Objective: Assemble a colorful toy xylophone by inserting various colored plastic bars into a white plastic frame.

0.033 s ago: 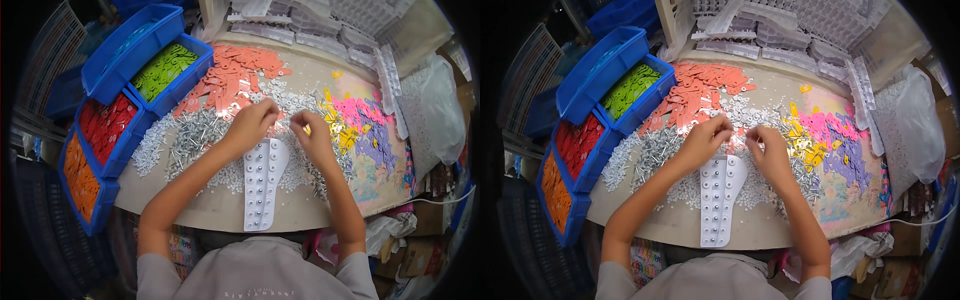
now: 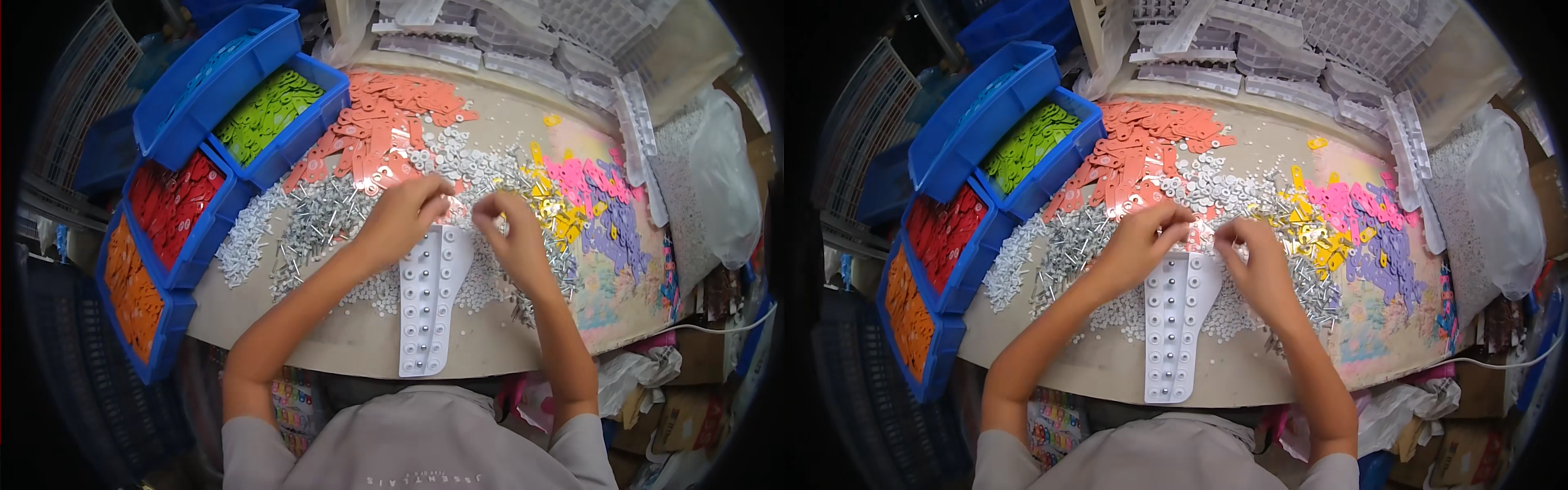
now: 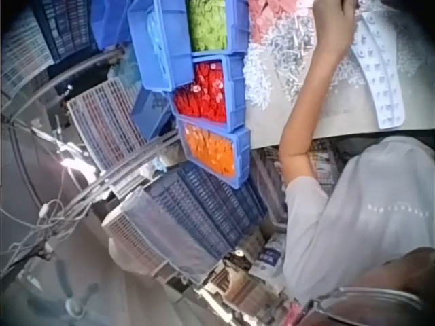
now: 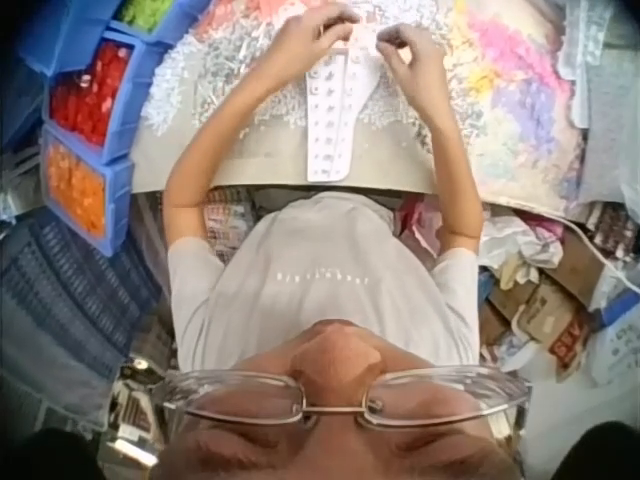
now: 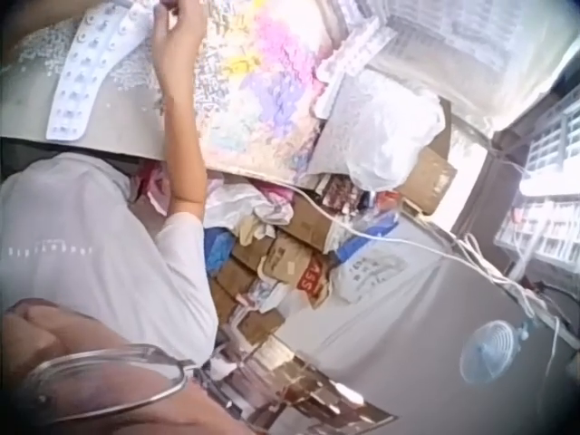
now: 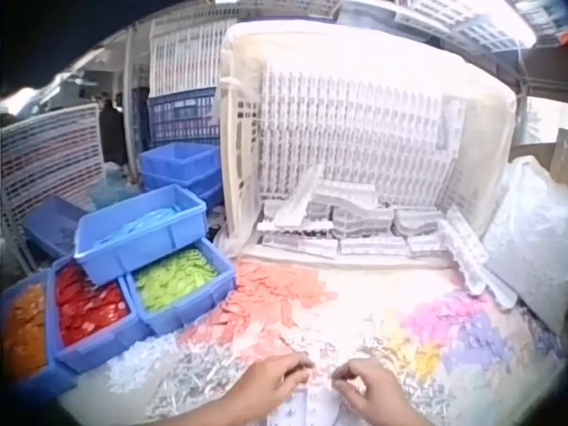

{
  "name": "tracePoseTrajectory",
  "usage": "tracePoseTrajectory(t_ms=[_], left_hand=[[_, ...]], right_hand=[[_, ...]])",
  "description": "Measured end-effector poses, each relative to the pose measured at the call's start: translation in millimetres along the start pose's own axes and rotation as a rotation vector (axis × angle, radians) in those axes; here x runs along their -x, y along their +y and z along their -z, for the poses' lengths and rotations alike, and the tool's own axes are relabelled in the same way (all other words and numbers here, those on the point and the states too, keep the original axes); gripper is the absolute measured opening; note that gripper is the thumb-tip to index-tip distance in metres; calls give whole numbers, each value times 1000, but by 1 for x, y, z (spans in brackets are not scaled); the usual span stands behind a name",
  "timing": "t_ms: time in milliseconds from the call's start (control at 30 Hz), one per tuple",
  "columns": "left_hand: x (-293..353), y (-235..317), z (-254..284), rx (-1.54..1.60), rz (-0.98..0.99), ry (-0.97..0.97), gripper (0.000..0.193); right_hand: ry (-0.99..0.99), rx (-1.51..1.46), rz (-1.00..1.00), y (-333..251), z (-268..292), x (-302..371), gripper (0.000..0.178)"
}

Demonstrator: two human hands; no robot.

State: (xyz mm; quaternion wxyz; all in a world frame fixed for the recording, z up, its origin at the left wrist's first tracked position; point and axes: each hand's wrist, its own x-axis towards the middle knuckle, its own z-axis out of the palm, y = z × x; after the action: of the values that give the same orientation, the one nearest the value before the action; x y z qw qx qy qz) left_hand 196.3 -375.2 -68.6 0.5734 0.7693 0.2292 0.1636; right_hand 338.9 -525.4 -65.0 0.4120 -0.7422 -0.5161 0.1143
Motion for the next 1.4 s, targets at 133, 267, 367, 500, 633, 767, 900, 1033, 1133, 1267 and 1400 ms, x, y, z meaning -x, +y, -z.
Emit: tracePoseTrajectory(t_ms=[133, 267, 367, 500, 633, 767, 900, 1033, 1133, 1267, 1400], left_hand=[[77, -17, 14, -197, -182, -73, 15], [115, -15, 8, -276, -184, -152, 9], [132, -23, -3, -247, -148, -117, 7], [138, -27, -14, -255, -140, 13, 6], [142, -28, -22, -257, -135, 76, 7], [144, -32, -22, -219, -138, 117, 7], [145, -25, -24, -140, -4, 158, 9], [143, -34, -19, -398, -266, 170, 13], [142, -36, -16, -600, -507, 169, 16], [138, -40, -10, -379, -387, 103, 13], [107, -30, 4, -218, -255, 122, 8]], right_hand=[[-291, -118, -66, -28, 2, 56, 13], [-375, -140, -104, -37, -4, 82, 13], [-358, -124, -85, -36, -12, 90, 12], [-297, -87, -74, -38, -19, 94, 10], [-246, -94, -105, -39, -28, 99, 10], [-196, 28, 51, -34, -34, 104, 13], [-98, 176, 287, -26, -38, 110, 18], [-66, 32, 224, -13, -41, 112, 22], [-37, 8, 201, -12, -45, 116, 24], [32, 103, 272, -17, -48, 119, 19], [14, -76, 108, -17, -41, 117, 14]])
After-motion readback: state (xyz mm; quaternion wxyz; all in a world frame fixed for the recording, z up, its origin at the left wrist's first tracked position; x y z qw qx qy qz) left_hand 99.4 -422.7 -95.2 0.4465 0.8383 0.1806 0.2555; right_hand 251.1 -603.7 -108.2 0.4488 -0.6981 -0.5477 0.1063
